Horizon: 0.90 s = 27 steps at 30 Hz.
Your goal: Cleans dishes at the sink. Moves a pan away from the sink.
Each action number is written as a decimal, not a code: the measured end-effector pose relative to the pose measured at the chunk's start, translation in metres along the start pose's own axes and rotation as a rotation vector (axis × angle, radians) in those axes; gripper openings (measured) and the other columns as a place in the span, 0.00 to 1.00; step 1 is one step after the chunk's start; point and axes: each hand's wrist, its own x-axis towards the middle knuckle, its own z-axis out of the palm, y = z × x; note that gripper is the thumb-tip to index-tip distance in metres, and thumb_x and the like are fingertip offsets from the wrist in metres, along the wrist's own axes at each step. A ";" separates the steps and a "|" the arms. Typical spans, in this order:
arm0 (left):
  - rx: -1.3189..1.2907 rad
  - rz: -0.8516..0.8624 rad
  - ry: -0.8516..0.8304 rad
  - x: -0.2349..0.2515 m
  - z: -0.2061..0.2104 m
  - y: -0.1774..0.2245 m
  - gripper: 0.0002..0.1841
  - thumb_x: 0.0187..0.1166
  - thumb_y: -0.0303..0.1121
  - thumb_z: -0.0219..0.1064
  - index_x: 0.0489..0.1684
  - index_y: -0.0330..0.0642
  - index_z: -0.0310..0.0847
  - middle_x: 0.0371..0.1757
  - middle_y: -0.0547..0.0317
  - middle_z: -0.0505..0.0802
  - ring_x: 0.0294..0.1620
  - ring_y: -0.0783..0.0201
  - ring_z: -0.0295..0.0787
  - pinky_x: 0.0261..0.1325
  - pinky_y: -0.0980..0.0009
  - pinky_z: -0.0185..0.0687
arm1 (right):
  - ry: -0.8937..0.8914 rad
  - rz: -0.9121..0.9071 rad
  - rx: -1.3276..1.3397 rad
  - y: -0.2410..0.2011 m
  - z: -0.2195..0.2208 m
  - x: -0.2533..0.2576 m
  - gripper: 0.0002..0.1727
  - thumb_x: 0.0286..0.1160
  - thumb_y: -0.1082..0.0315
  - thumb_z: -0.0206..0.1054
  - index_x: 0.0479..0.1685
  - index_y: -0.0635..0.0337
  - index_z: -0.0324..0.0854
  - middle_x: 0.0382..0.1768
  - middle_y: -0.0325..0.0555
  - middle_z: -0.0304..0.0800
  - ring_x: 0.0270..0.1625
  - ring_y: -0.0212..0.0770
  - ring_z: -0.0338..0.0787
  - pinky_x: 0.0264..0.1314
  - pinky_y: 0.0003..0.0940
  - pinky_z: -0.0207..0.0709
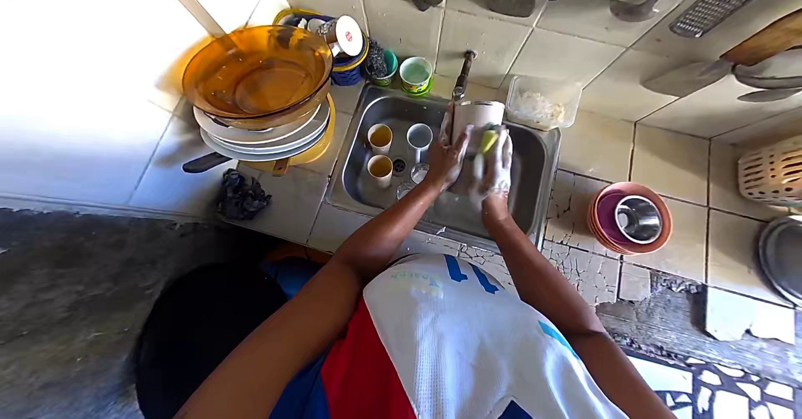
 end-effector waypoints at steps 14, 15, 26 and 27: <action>-0.384 -0.192 -0.154 -0.006 0.007 0.014 0.44 0.73 0.27 0.73 0.90 0.40 0.48 0.73 0.43 0.81 0.68 0.57 0.84 0.70 0.58 0.84 | 0.001 0.425 0.342 -0.021 -0.026 0.096 0.28 0.97 0.55 0.41 0.69 0.67 0.80 0.59 0.57 0.89 0.62 0.43 0.87 0.71 0.43 0.77; -0.375 -0.163 -0.040 -0.007 0.012 0.015 0.39 0.74 0.28 0.74 0.85 0.35 0.57 0.70 0.43 0.84 0.67 0.59 0.85 0.71 0.60 0.83 | 0.035 0.312 0.260 -0.016 -0.014 0.084 0.25 0.94 0.58 0.47 0.69 0.66 0.81 0.61 0.59 0.90 0.65 0.47 0.88 0.73 0.46 0.78; -0.457 -0.141 0.127 0.009 -0.006 0.016 0.28 0.92 0.48 0.50 0.84 0.41 0.63 0.73 0.49 0.82 0.72 0.61 0.80 0.76 0.58 0.78 | -0.231 0.443 0.235 0.004 -0.007 0.031 0.28 0.95 0.58 0.40 0.73 0.67 0.78 0.61 0.65 0.87 0.64 0.56 0.87 0.70 0.57 0.77; -0.444 -0.164 0.029 0.005 -0.006 0.020 0.28 0.93 0.49 0.44 0.84 0.42 0.63 0.73 0.50 0.82 0.72 0.62 0.80 0.76 0.59 0.77 | -0.267 0.530 0.374 0.006 -0.011 0.038 0.31 0.95 0.55 0.33 0.76 0.64 0.74 0.59 0.61 0.87 0.60 0.50 0.88 0.65 0.52 0.80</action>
